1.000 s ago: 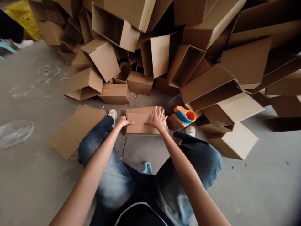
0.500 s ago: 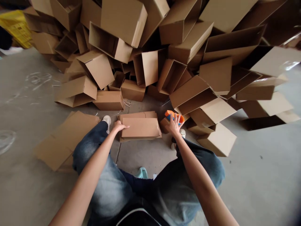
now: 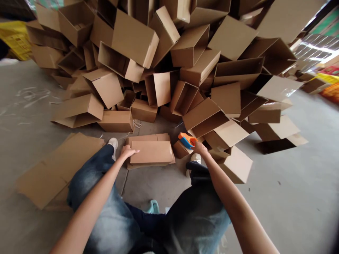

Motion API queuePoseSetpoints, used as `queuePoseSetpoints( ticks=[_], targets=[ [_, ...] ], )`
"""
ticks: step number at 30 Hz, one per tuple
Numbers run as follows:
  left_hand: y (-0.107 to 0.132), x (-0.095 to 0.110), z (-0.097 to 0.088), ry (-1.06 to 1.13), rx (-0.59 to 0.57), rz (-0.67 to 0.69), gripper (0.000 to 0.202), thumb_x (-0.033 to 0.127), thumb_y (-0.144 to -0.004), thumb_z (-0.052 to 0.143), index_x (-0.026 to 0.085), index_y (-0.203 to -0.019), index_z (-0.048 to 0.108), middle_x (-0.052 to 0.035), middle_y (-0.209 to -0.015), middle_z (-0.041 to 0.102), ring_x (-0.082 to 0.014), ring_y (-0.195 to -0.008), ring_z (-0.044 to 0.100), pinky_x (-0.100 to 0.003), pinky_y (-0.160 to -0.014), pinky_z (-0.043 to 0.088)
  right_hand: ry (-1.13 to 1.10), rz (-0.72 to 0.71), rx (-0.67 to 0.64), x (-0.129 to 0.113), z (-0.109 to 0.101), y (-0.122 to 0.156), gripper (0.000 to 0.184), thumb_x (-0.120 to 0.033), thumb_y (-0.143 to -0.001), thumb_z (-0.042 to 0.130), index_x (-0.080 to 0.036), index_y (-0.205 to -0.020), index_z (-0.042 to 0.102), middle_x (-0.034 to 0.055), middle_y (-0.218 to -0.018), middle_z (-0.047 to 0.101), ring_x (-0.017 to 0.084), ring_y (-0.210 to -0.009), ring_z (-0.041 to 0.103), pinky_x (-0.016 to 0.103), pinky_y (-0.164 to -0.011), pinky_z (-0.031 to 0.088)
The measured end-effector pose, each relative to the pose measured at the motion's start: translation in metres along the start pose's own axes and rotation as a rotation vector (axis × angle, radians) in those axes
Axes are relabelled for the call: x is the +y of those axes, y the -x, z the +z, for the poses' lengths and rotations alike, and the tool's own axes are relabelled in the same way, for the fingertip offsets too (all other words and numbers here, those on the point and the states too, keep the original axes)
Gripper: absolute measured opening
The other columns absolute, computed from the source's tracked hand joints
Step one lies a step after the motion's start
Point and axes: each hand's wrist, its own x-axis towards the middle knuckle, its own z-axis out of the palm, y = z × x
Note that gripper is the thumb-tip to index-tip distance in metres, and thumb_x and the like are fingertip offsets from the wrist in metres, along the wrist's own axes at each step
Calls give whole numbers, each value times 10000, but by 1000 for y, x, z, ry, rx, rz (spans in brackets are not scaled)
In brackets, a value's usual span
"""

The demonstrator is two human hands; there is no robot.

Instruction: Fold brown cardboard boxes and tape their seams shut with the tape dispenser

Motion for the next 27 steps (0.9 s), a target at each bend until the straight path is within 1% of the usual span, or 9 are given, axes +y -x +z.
queuePoseSetpoints(
  ticks=[3, 5, 10, 14, 16, 18, 21, 23, 27],
  targets=[
    [-3, -2, 1, 11, -7, -20, 570, 602, -604, 675, 131, -925, 662, -159, -1077, 668, -264, -966, 639, -258, -673, 462, -65, 69, -40, -4, 8, -7, 553, -283, -800, 604, -133, -1307, 440, 163, -1276, 524, 255, -1157, 504, 312, -883, 405],
    [-5, -3, 1, -10, -18, -23, 559, 616, -592, 673, 142, -888, 664, -149, -1053, 678, -262, -948, 643, -251, -649, 454, -82, 88, -49, -10, 15, -11, 560, -285, -785, 626, -125, -1291, 446, 171, -1288, 507, 262, -1196, 468, 324, -921, 370],
    [-6, -5, 1, 7, -33, -18, 528, 621, -586, 667, 145, -814, 654, -143, -911, 703, -252, -868, 656, -241, -589, 437, -96, 152, -21, -26, 29, -18, 415, -278, -819, 573, -88, -1183, 511, 180, -1106, 604, 264, -1039, 574, 355, -859, 390],
    [-6, -13, 7, 29, -27, 29, 543, 699, -600, 597, 161, -673, 618, -125, -806, 697, -251, -820, 658, -243, -571, 428, -90, 180, 29, -35, 29, -20, 258, -196, -867, 468, -103, -1090, 560, 160, -985, 651, 253, -967, 609, 404, -894, 366],
    [-7, -17, 9, 36, -28, 62, 527, 696, -626, 577, 170, -593, 579, -118, -765, 691, -249, -809, 657, -242, -573, 432, -90, 167, 43, -41, 23, -19, 240, -190, -871, 446, -113, -1052, 584, 160, -981, 657, 260, -968, 609, 400, -888, 371],
    [-10, -18, 9, 113, -74, 46, 487, 650, -650, 592, 174, -557, 549, -97, -731, 687, -228, -779, 658, -231, -567, 442, -95, 138, 54, -50, 14, -15, 247, -219, -872, 444, -120, -1035, 601, 169, -1009, 651, 271, -981, 603, 382, -860, 389],
    [-15, -20, 7, 303, -190, -34, 406, 555, -657, 649, 169, -587, 545, -62, -754, 691, -177, -728, 653, -205, -564, 466, -156, 79, 72, -63, -5, -4, 297, -288, -865, 444, -120, -1044, 610, 192, -1050, 636, 296, -969, 600, 358, -771, 416],
    [-17, -21, 7, 381, -233, -69, 385, 524, -636, 686, 162, -621, 555, -50, -790, 695, -154, -712, 648, -198, -578, 481, -189, 46, 89, -70, -18, 5, 310, -310, -856, 439, -146, -1058, 606, 168, -1055, 638, 282, -955, 597, 331, -732, 416],
    [-19, -25, 7, 391, -225, -91, 405, 536, -604, 709, 157, -674, 584, -41, -830, 702, -147, -704, 650, -207, -590, 488, -505, -114, 162, -72, -42, 30, 301, -357, -825, 431, -169, -973, 613, 98, -942, 649, 201, -824, 579, 268, -674, 400]
  ],
)
